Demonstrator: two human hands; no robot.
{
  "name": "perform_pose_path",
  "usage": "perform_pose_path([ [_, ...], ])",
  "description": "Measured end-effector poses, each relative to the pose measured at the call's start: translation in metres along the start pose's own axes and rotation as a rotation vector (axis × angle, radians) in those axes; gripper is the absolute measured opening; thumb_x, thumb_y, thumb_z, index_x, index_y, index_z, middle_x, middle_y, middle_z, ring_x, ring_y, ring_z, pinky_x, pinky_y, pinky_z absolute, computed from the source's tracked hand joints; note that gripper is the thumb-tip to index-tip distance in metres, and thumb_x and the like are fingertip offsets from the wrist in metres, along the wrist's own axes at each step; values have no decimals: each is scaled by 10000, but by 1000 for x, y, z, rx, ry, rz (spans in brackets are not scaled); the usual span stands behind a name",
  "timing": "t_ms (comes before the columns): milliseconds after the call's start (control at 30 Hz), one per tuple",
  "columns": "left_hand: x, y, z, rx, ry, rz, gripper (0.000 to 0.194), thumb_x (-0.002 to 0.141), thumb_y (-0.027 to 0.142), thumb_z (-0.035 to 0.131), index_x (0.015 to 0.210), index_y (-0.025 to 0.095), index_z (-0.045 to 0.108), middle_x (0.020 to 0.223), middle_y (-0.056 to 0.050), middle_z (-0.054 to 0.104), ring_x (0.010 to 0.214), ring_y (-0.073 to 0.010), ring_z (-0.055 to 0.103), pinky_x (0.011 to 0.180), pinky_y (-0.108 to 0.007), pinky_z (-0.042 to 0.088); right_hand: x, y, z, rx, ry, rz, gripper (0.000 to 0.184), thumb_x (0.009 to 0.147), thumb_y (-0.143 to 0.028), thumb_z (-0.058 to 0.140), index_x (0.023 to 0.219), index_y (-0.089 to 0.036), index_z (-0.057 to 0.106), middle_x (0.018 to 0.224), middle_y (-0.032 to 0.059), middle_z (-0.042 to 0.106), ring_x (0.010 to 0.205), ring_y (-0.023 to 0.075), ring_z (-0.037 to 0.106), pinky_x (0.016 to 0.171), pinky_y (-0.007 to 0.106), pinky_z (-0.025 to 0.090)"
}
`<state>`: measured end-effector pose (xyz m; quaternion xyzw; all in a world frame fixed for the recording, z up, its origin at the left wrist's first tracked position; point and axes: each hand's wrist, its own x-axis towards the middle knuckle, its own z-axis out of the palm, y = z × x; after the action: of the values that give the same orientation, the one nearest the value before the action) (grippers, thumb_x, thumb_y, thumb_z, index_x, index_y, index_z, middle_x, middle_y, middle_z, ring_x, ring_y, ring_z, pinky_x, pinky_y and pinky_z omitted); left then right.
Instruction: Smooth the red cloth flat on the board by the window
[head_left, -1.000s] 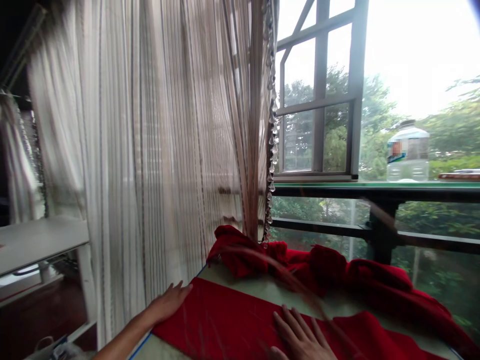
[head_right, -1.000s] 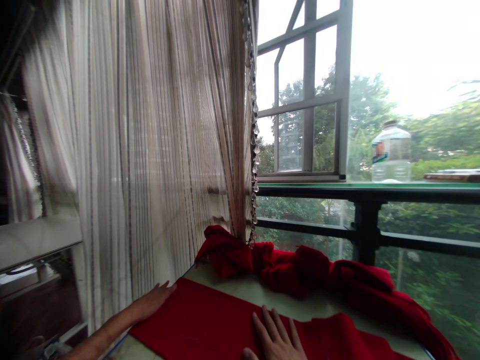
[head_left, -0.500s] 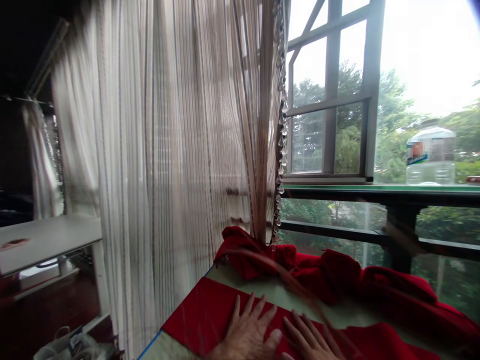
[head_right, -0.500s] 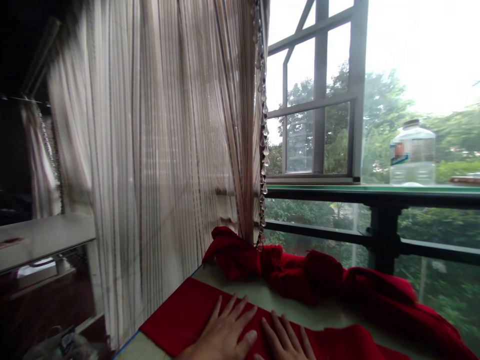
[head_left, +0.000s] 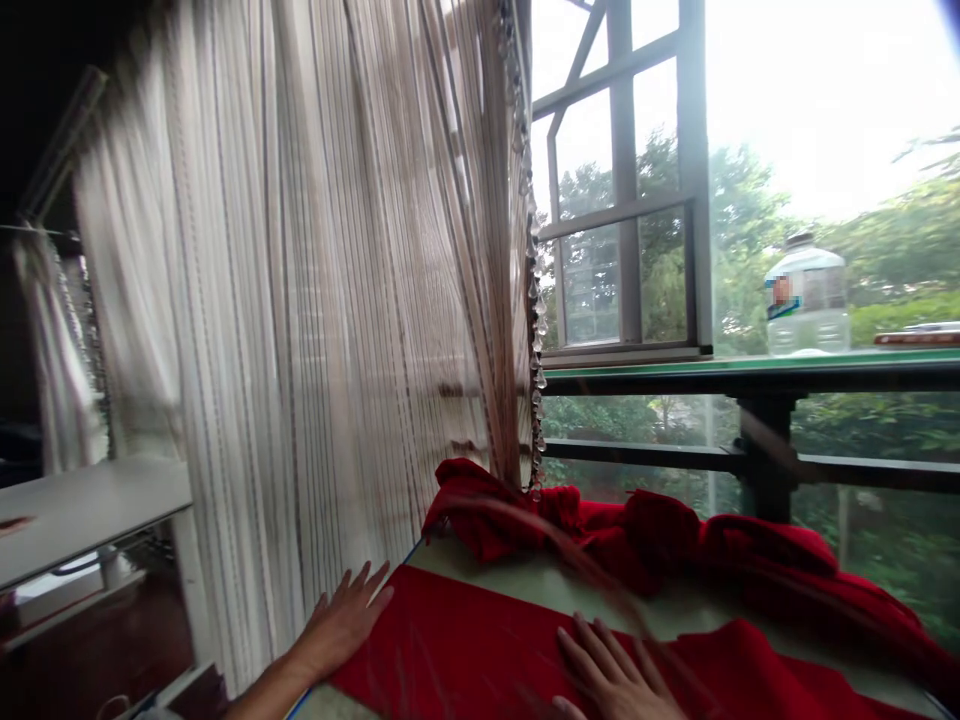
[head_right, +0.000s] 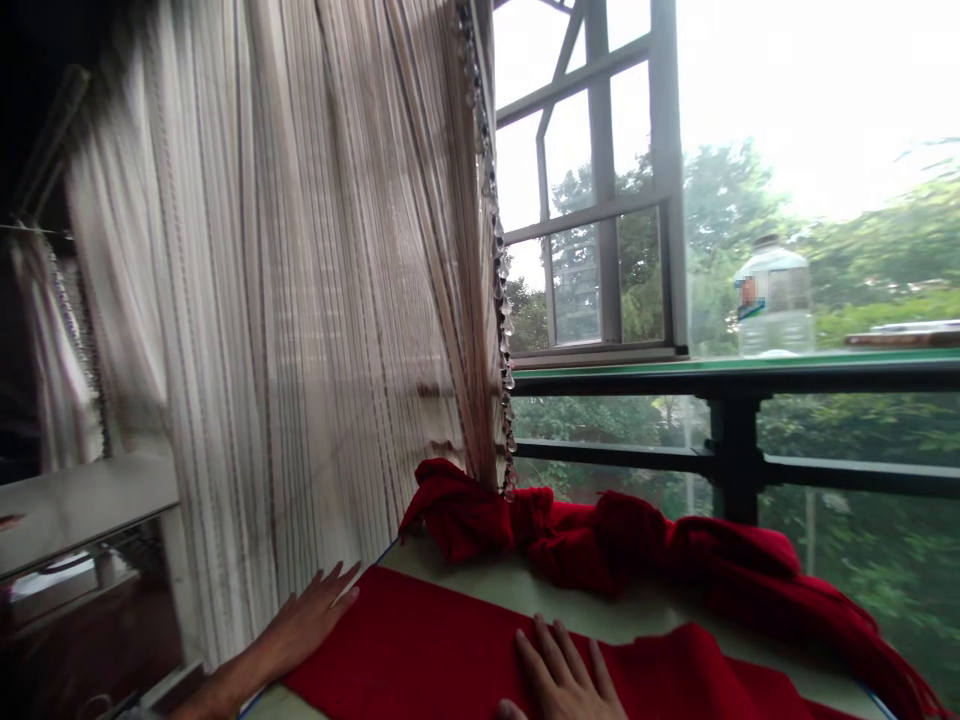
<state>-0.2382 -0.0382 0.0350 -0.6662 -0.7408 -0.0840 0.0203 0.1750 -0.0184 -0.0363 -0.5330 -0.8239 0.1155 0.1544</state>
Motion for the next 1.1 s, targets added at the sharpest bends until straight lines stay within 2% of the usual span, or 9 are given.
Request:
perform_pose_path([
  [100, -4, 40, -1, -15, -8, 35, 641, 1170, 444, 325, 1775, 236, 381, 1847, -132, 269, 1713, -437, 155, 1347, -764, 176, 3, 3, 4, -6, 16, 1, 676, 986, -735, 588, 1599, -454, 532, 1729, -19, 433, 1647, 371, 373, 1379, 659, 278],
  [167, -9, 89, 11, -57, -36, 180, 630, 1169, 556, 350, 1771, 373, 374, 1867, 6, 224, 1740, -344, 90, 1406, -650, 91, 4, 6, 8, -4, 33, -24, 667, 1005, -731, 559, 1608, -449, 520, 1732, -17, 425, 1648, 369, 368, 1374, 668, 289],
  [233, -14, 143, 31, -179, -127, 391, 675, 1151, 598, 393, 1785, 376, 332, 1871, 4, 155, 1742, -380, 41, 1399, -696, 5, 5, 11, 11, -17, 33, -34, 624, 1029, -680, 539, 1610, -455, 513, 1730, -23, 420, 1646, 364, 372, 1368, 673, 305],
  [367, -16, 206, 61, -237, -262, 500, 718, 1124, 580, 471, 1788, 350, 322, 1837, -27, 272, 1733, -355, 165, 1428, -603, 125, 5, 16, 15, -48, 37, -33, 553, 1032, -529, 559, 1584, -511, 526, 1714, -67, 444, 1628, 347, 413, 1356, 655, 350],
  [467, -11, 182, 57, -212, -241, 473, 647, 1165, 559, 368, 1778, 352, 356, 1829, -17, 308, 1725, -346, 217, 1420, -630, 117, 2, 12, 11, -30, 56, -42, 553, 1041, -556, 555, 1590, -497, 530, 1717, -60, 458, 1631, 347, 408, 1360, 642, 340],
  [733, 15, 37, 35, -41, -68, 190, 597, 1162, 392, 377, 1750, 306, 436, 1807, -84, 381, 1709, -384, 263, 1364, -729, 174, -3, 1, 1, -13, 6, 12, 579, 1036, -597, 556, 1604, -483, 532, 1731, -42, 444, 1648, 352, 384, 1376, 639, 293],
  [900, 29, 19, 69, 28, 5, 212, 601, 1112, 305, 418, 1700, 373, 520, 1780, -20, 431, 1693, -374, 314, 1361, -706, 195, 7, -21, -7, -67, 84, 95, 629, 1020, -567, 594, 1613, -356, 593, 1736, 71, 446, 1630, 407, 419, 1348, 664, 340],
  [1000, 40, 12, 90, 64, 64, 243, 586, 1087, 297, 430, 1632, 407, 614, 1754, 5, 470, 1674, -401, 355, 1332, -739, 234, 30, -69, -3, -13, 84, -21, 739, 1041, -617, 550, 1658, -211, 551, 1752, 151, 406, 1641, 430, 391, 1334, 656, 343],
  [1100, 49, 2, 105, 106, 91, 279, 588, 1053, 253, 474, 1582, 421, 667, 1747, -7, 498, 1656, -429, 383, 1315, -769, 239, 61, -130, 16, 103, 160, -5, 686, 1094, -570, 394, 1682, -239, 512, 1787, 41, 416, 1666, 366, 361, 1352, 616, 277],
])
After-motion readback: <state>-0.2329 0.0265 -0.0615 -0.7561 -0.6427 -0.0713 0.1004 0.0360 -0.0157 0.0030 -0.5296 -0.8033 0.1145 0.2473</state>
